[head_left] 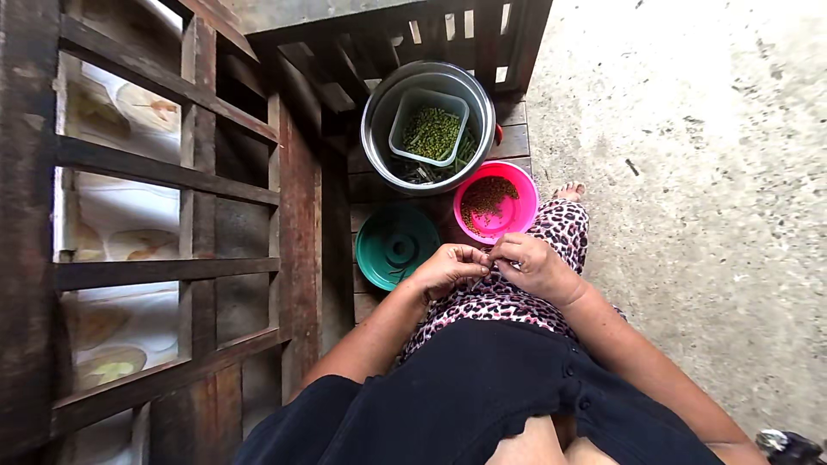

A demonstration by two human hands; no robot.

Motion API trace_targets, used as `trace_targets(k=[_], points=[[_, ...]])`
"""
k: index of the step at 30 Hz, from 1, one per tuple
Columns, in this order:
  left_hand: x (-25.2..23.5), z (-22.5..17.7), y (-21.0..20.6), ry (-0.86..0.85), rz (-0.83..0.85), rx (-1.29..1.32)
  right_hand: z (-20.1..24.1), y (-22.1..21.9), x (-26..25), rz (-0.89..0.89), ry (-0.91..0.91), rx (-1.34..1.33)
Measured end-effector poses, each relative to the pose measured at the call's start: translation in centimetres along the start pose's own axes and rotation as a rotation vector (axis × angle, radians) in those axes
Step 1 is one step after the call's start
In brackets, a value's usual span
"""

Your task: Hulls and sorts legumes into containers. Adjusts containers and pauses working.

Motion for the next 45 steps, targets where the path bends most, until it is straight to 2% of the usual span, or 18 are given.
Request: trace_targets(k=[7, 10, 12, 15, 18, 21, 24, 29, 32, 35, 40, 43, 45], points=[[-0.4, 1.0, 0.8, 0.07, 0.082, 0.088, 0.1, -0.4, 0.0, 0.069, 0.034, 0.059], [0.0, 0.2, 1.9, 0.038, 0.005, 0.031, 0.0, -0.8, 0.0, 0.036, 0.028, 0.067], [0.4, -1.3, 3.2, -0.1, -0.144, -0.13, -0.3, -0.9, 0.0, 0.009, 0.005, 0.079], [1.9, -4.7, 2.8, -0.365, -0.258, -0.654, -0.8, -0.7, 0.1, -0.008, -0.053, 0.094], [2.1, -5.6, -0.6, -0.402, -0.218, -1.152, -1.0, -0.7, 0.0, -0.02, -0.088, 0.114], [1.0, -4.4, -2.0, -0.467, -0.244, -1.308, -1.0, -0.7, -0.2, -0.044, -0.107, 0.14], [0.2, -3.8, -2.3, -0.522, -0.277, -1.303, -1.1, -0.9, 0.0, -0.051, -0.118, 0.18], [-1.1, -2.9, -2.4, -0.487, -0.222, -1.313, -1.2, -1.4, -0.2, 0.029, -0.14, 0.277], [-1.2, -2.9, -2.0, -0.501, -0.248, -1.29, -1.8, -1.4, -0.3, 0.002, -0.208, 0.236], [-1.1, -3.1, -1.8, -0.568, -0.312, -1.254, -3.2, -1.3, -0.2, -0.037, -0.385, -0.004], [-1.0, -3.3, -1.1, -0.689, -0.367, -1.195, -6.5, -2.6, 0.6, -0.127, -0.726, -0.713], [-0.5, -3.6, 0.5, -0.675, -0.393, -0.973, -6.5, -3.3, -0.2, -0.075, -0.763, -0.823], [0.7, -4.1, 3.0, -0.629, -0.468, -0.649, -6.1, -3.3, -1.1, 0.07, -0.764, -0.666]])
Point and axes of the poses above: each hand's wrist, its own x-axis away from the middle knuckle, its own y-axis out of the back of the hand, z = x × y, the point moved 7 cm from there along -x, towards the middle knuckle, and after that the axes turned 13 degrees about z, right-handed, at the moved point
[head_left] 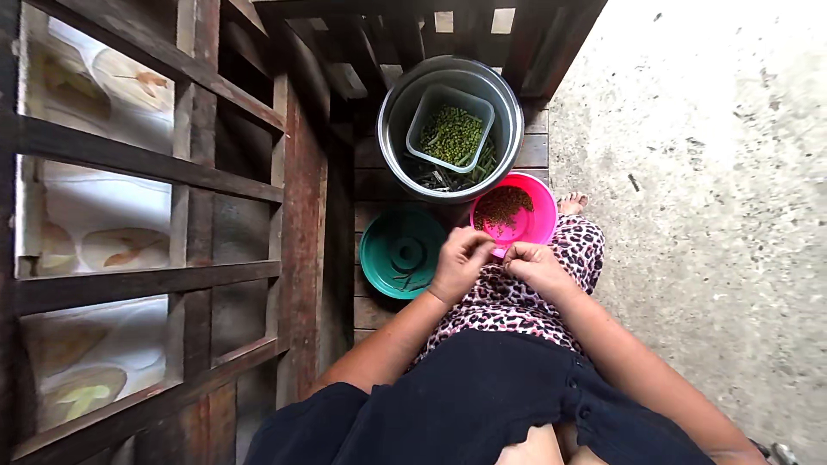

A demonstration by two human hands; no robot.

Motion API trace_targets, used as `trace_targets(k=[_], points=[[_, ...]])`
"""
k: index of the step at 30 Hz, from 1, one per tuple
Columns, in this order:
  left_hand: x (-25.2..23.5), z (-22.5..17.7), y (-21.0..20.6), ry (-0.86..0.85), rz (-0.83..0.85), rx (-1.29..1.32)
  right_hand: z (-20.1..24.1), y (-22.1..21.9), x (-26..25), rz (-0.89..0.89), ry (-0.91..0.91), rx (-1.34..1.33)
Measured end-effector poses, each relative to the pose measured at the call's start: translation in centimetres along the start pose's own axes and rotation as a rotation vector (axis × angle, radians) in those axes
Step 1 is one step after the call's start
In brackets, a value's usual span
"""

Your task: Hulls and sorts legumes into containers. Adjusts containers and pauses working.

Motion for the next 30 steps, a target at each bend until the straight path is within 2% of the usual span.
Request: trace_targets(k=[2, 4, 8, 11, 13, 16, 20, 23, 30], points=[[0.5, 1.3, 3.2, 0.116, -0.169, 0.21, 1.2, -0.1, -0.5, 0.017, -0.046, 0.197], [1.3, 2.6, 5.3, 0.165, -0.287, 0.326, 3.1, 0.3, -1.8, -0.029, -0.004, 0.331], [3.0, 4.2, 4.6, 0.314, -0.286, 0.478, 8.4, 0.2, -6.6, -0.135, 0.222, 0.556], [3.4, 4.3, 2.9, 0.381, -0.295, 0.572, 10.8, -0.3, -9.6, -0.111, 0.2, 0.692], [3.4, 4.2, 2.1, 0.4, -0.264, 0.642, 11.2, -0.2, -9.4, -0.11, 0.205, 0.718], [2.9, 4.0, 0.9, 0.425, -0.177, 0.715, 9.3, 0.6, -6.6, -0.106, 0.222, 0.53], [1.8, 4.0, -1.6, 0.48, -0.033, 0.722, 4.3, 0.7, -2.4, -0.019, 0.038, 0.125], [0.8, 4.1, -3.3, 0.474, 0.066, 0.64, 1.5, 1.1, -0.8, -0.1, 0.01, -0.137], [-1.2, 3.8, -4.7, 0.381, 0.176, 0.433, -0.4, 2.5, 0.1, -0.202, -0.047, -0.235]])
Point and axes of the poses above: each hand's wrist, its own x-axis away from the middle knuckle, its own y-axis out of the back of the hand, z = x × y, the point moved 7 cm from there along -x, towards the middle knuckle, and after that the axes turned 13 degrees about z, right-handed, at the moved point
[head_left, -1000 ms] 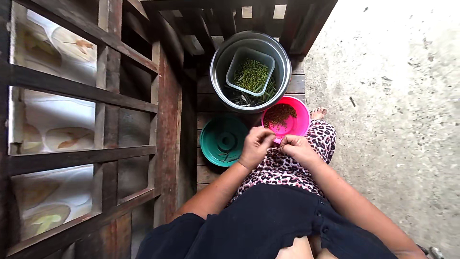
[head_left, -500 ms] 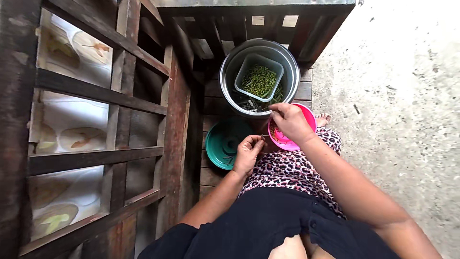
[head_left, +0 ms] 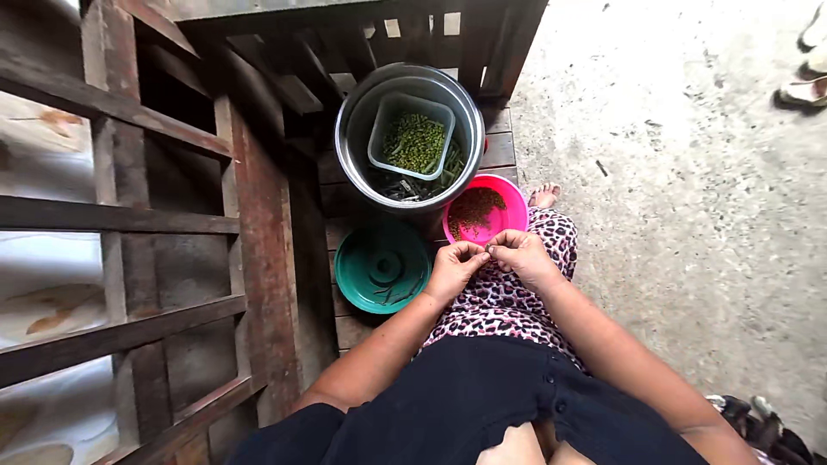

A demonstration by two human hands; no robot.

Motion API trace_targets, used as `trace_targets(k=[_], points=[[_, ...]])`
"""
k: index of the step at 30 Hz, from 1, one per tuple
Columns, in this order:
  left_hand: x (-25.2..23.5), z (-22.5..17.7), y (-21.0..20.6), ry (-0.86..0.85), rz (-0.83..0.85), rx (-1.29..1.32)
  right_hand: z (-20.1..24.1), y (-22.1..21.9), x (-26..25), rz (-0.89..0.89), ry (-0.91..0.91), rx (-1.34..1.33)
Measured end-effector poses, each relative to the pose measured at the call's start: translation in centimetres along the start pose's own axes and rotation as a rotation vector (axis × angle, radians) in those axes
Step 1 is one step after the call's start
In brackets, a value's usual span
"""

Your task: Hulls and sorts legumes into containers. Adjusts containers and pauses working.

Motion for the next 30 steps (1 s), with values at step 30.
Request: trace_targets(k=[30], points=[[-2.1, -0.1, 0.2, 0.243, 0.092, 0.043, -1.3, 0.4, -2.4, 0.144, -0.068, -0.09]])
Point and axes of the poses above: each hand's wrist, its own x-axis away from the middle knuckle, its own y-axis out of the back of the hand, z = x × y, the point moved 7 cm from there along -x, towards the middle knuckle, and after that the axes turned 13 degrees about z, right-handed, at the moved point
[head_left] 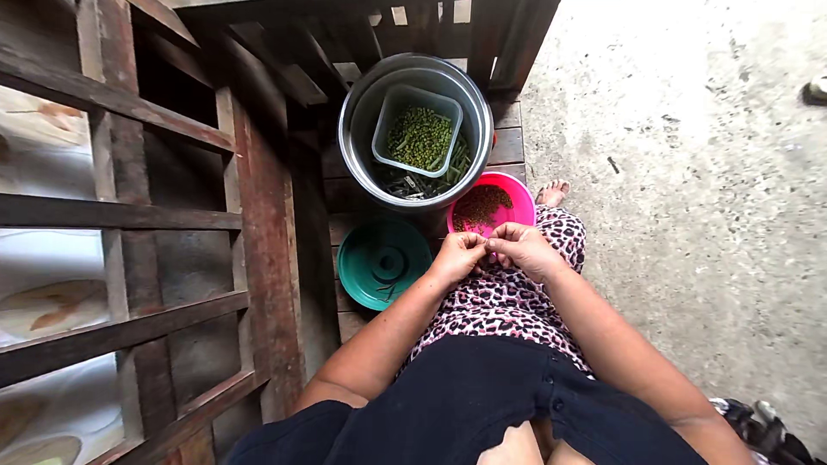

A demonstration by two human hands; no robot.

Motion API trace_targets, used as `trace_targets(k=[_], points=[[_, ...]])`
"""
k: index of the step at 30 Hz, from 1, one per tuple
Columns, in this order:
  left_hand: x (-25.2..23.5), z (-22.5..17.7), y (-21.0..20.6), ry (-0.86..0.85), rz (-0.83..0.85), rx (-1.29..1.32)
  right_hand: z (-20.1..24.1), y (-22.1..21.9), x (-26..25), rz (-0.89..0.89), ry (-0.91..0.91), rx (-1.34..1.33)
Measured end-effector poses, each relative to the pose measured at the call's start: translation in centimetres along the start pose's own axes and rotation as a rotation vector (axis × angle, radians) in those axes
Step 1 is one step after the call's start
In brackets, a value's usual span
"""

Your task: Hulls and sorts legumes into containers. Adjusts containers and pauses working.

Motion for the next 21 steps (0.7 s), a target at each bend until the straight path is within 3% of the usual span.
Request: trace_targets(k=[8, 13, 17, 21], points=[[0.3, -0.3, 0.1, 0.045, -0.001, -0.003, 0.6, 0.0, -0.2, 0.0, 0.072, 0.102], [-0.1, -0.2, 0.3, 0.052, -0.027, -0.015, 2.1, -0.6, 0.4, -0.001, 0.034, 0.461], [0.0, -0.6, 0.1, 0.085, -0.066, -0.047, 2.8, -1.5, 0.4, -0.08, 0.116, 0.786], [-0.6, -0.2, 0.4, 0.059, -0.084, 0.021, 2.7, -1.2, -0.1, -0.129, 0.126, 0.759]])
Point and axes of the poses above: each hand's wrist, its own x-axis away from the middle knuckle, its own y-axis out of the back of the hand, z = x × y, the point moved 7 cm from there along -x, towards the middle knuckle, and after that the axes turned 13 degrees about z, right-handed, at the moved point
